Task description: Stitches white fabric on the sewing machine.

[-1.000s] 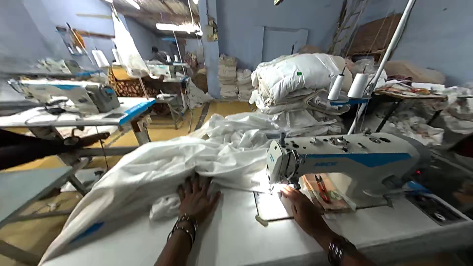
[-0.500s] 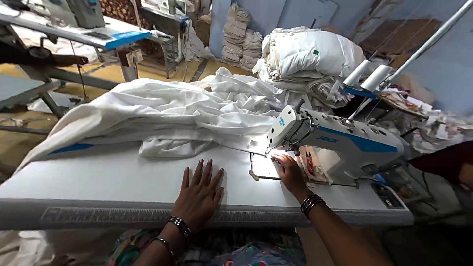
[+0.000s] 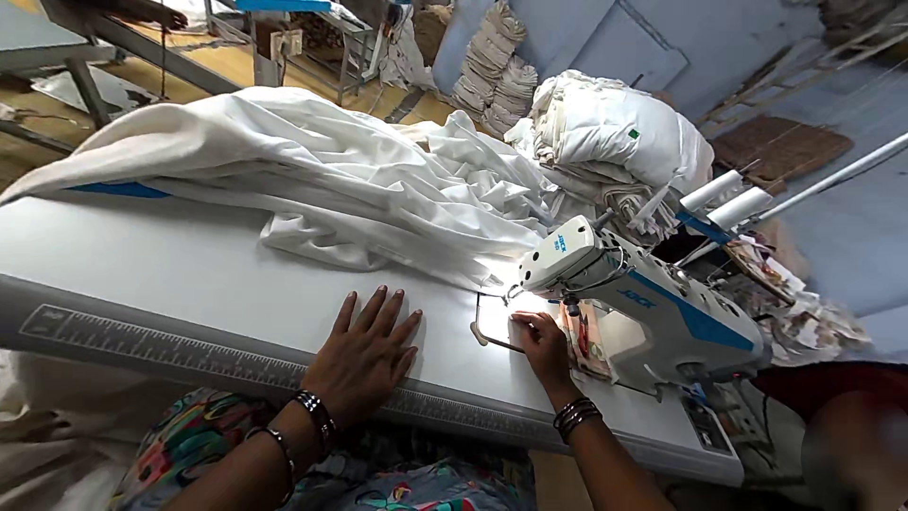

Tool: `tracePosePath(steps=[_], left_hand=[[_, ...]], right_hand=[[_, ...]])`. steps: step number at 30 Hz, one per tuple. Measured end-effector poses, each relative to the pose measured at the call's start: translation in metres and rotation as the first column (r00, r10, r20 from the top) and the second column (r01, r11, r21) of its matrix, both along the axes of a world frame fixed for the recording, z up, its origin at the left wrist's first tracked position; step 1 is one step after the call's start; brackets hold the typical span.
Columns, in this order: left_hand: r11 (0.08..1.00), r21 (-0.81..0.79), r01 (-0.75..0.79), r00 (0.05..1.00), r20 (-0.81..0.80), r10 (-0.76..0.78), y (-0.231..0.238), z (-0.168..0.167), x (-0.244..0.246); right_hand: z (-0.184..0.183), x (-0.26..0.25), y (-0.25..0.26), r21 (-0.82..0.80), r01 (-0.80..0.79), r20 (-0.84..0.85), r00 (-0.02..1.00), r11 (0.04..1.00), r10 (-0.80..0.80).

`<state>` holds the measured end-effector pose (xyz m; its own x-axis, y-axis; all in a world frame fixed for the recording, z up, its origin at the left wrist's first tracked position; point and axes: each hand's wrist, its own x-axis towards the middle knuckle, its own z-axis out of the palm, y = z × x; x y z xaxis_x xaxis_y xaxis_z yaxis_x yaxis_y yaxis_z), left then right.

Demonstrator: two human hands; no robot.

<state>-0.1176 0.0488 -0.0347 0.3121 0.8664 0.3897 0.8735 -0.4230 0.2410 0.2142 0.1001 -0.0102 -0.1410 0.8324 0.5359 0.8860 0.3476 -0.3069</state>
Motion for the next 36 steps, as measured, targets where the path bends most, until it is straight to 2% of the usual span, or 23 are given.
tracePosePath(steps=[3,13,21,26,36], left_hand=[[0.999,0.040,-0.001,1.000,0.016,0.001,0.001,-0.002,-0.001],[0.995,0.095,-0.014,1.000,0.012,0.013,0.002,-0.006,-0.001],[0.992,0.124,-0.030,0.999,0.025,0.028,0.003,-0.006,0.000],[0.992,0.119,-0.036,0.999,0.020,0.034,0.003,-0.005,-0.001],[0.988,0.152,-0.035,0.999,0.012,0.034,0.004,-0.004,-0.002]], right_hand=[[0.002,-0.010,-0.005,-0.063,0.043,-0.103,0.993,0.997,-0.049],[-0.002,-0.022,-0.012,-0.017,0.128,-0.086,0.988,0.992,-0.129],[-0.002,-0.026,-0.016,0.031,0.168,0.025,0.985,0.985,-0.169],[-0.003,-0.029,-0.015,0.076,0.246,0.108,0.961,0.966,-0.254],[-0.004,-0.033,-0.015,0.071,0.259,0.112,0.958,0.963,-0.265]])
